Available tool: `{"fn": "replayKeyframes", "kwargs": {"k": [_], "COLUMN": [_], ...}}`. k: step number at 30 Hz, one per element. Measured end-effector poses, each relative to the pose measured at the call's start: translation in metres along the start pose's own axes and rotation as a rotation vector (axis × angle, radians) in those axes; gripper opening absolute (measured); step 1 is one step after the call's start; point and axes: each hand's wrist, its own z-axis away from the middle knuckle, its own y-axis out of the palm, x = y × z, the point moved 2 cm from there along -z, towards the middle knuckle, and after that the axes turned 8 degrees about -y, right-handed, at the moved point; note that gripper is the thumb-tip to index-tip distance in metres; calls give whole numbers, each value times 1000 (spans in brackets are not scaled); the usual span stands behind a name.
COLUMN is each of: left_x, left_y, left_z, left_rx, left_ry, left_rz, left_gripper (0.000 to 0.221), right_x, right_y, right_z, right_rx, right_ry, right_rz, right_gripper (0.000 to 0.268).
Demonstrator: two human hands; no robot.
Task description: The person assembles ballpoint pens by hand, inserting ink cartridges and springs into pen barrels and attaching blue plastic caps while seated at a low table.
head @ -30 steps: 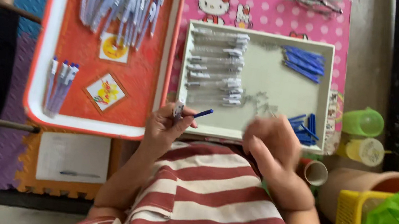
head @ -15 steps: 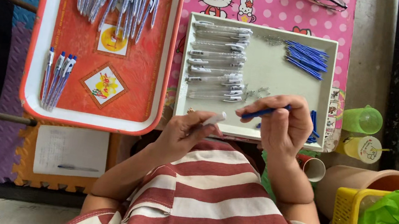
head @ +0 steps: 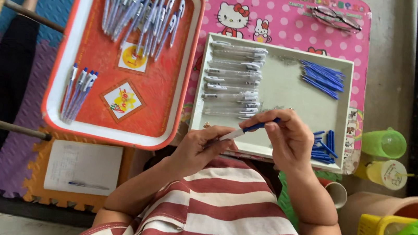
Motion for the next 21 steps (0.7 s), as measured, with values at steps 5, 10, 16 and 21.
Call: {"fn": "replayKeyframes", "kwargs": {"k": [5,10,16,21], "left_x": [-5,-3,3,-10], "left_y": [1,4,11,9], "left_z": [-2,-3,-3,1], "left_rx": [-23,7,-22,47], "left_ry": [42,-31,-10,-2], "left_rz": [-33,-18,-6,-71], "left_gripper": [25,26,21,31], "right_x": [9,0,1,-10], "right_y": [-1,0,2,-9], "right_z": [-6,-1,-1,8], "right_rx": [111,156,209,180], "right_ry": [23,93,125,111], "right_rz": [115,210,169,141], "right_gripper": [15,14,13,16]}}
